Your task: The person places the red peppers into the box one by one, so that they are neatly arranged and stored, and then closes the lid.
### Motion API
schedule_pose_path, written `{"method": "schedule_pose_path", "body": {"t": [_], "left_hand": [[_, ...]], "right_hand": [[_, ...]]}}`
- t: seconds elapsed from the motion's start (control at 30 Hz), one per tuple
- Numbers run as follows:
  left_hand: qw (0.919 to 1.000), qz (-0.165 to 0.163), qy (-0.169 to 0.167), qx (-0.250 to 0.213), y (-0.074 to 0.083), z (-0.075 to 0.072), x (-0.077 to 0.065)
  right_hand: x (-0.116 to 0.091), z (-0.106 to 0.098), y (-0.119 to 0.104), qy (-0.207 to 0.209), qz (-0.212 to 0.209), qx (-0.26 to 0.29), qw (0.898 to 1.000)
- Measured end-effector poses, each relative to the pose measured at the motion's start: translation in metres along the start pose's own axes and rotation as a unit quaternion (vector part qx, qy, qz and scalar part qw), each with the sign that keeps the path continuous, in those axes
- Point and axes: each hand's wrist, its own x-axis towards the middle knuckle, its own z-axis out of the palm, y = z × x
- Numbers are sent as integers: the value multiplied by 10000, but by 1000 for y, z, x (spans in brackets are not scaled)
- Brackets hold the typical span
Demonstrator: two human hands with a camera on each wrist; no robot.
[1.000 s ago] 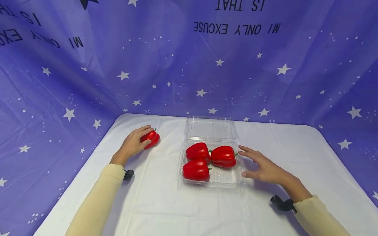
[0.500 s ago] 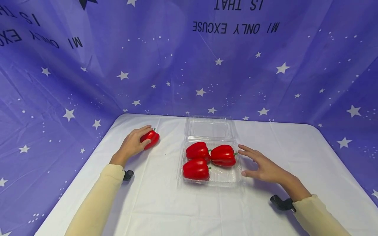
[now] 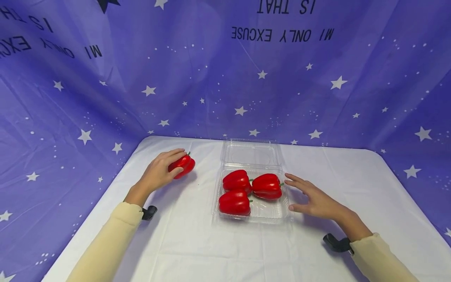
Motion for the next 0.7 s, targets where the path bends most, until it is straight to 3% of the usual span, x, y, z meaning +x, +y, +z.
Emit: {"method": "schedule_pose_path", "body": {"t": [0.23, 0.7], "left_hand": [[9978, 566, 342, -49, 26, -9, 0], [9904, 1284, 437, -255, 67, -15, -4]], "right_hand": [[-1, -1, -1, -33, 25, 55, 10000], [0, -2, -3, -78, 97, 69, 9999]]}}
